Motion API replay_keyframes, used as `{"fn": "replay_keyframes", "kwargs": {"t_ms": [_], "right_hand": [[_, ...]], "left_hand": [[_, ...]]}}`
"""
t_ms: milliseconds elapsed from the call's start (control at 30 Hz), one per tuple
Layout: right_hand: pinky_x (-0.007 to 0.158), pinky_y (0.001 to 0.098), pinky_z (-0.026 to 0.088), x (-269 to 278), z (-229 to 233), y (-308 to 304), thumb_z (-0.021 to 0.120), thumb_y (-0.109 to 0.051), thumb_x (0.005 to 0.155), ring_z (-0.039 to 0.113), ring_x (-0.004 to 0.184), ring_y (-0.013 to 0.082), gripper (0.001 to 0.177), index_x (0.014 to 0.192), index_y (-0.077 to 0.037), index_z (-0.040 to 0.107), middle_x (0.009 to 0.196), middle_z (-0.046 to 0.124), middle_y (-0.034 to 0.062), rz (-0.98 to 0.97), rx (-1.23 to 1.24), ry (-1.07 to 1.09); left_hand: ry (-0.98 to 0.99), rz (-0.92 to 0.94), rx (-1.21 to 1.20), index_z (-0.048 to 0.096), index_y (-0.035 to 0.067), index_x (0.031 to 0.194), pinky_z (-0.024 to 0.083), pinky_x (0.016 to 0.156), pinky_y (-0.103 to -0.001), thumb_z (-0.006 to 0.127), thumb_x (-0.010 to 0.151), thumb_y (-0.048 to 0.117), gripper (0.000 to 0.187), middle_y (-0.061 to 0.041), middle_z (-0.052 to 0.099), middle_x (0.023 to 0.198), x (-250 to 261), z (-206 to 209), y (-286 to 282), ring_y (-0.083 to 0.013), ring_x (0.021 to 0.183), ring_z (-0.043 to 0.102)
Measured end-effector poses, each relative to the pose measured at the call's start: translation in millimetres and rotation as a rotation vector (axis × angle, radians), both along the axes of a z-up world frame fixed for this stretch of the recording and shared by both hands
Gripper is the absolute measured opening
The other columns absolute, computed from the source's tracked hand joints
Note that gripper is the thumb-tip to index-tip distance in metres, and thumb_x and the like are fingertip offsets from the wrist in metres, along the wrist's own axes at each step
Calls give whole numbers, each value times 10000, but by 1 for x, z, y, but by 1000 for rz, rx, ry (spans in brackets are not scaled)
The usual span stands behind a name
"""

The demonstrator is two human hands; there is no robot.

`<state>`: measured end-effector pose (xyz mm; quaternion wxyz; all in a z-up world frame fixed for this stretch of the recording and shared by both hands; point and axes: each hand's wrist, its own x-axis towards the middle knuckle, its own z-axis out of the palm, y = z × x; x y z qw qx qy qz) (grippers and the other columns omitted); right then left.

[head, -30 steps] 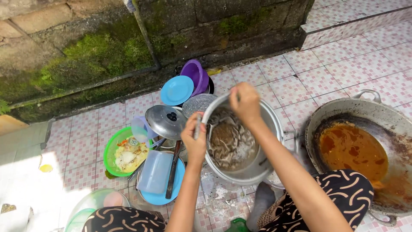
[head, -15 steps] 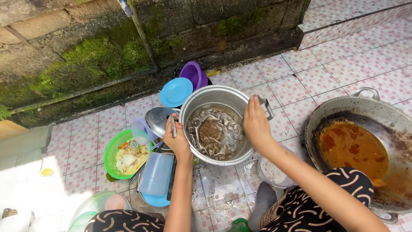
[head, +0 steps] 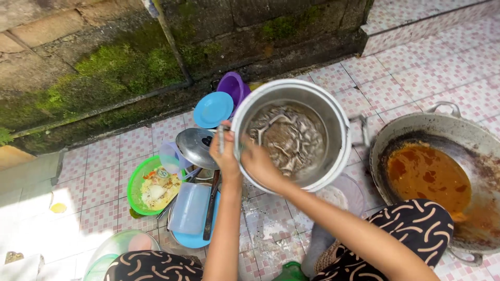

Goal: Scrubbing and cleaning various kitchenware including a large wok, pots, lids, and containers on the floor.

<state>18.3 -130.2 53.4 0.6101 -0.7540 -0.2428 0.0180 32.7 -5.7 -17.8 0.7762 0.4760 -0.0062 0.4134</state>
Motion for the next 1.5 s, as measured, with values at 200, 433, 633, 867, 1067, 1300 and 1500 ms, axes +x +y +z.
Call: {"fn": "replay_keyframes", "kwargs": {"t_ms": [200, 433, 633, 867, 1067, 1300, 1500], "right_hand": [[974, 511, 503, -22, 11, -19, 540, -174, 928, 678, 1032, 463, 459, 1335, 35, 586, 1055, 689, 340, 264, -602, 17], [1044, 484, 448, -3, 16, -2, 494, -44, 948, 581, 1207, 472, 531, 1449, 120, 432, 1322, 581, 336, -119, 189, -367], [1056, 382, 486, 9, 42, -30, 502, -17, 820, 694, 1131, 271, 371, 1089, -10, 759, 1155, 759, 186, 155, 180, 50], [879, 369, 547, 38, 81, 1, 495, -35, 708, 664, 883, 297, 167, 746, -18, 657, 834, 680, 131, 359, 218, -659], [712, 419, 485, 37, 84, 5, 525, -61, 744, 564, 754, 323, 93, 688, -7, 574, 745, 589, 158, 132, 158, -666], [682, 460, 466, 48, 61, 9, 505, -116, 1019, 534, 716, 341, 330, 716, 13, 530, 725, 555, 165, 401, 120, -778], [568, 441, 459, 135, 28, 2, 441, -143, 1041, 552, 570, 282, 427, 664, -28, 602, 617, 567, 139, -91, -92, -800]], "left_hand": [[-24, -37, -151, 685, 53, 925, 524, 962, -343, 648, 941, 71, 44, -95, 693, 1153, -20, 50, 11, -174, 1016, 642], [-51, -34, -45, 604, 53, 864, 489, 906, -270, 661, 984, 17, 137, -67, 684, 1273, -5, 30, 5, -103, 986, 591], [91, -27, -24, 631, 52, 901, 512, 874, -258, 613, 938, -3, 68, -53, 663, 1310, -9, 40, 6, -109, 1000, 632], [183, 20, 266, 639, 32, 1125, 492, 950, -264, 617, 917, 39, 210, -11, 652, 1175, -22, 48, -35, -86, 1089, 604], [196, 36, 260, 589, 26, 1025, 484, 882, -297, 603, 1013, 147, 122, -9, 627, 998, -8, 9, -32, -105, 949, 559], [578, 162, 817, 667, 72, 1149, 490, 886, -314, 618, 973, 220, 236, -44, 709, 1106, 12, -56, -10, -138, 1064, 665], [62, -18, 357, 435, 64, 841, 411, 1138, -340, 586, 885, -55, 197, -151, 586, 1427, -17, 30, -47, -212, 1329, 550]]}}
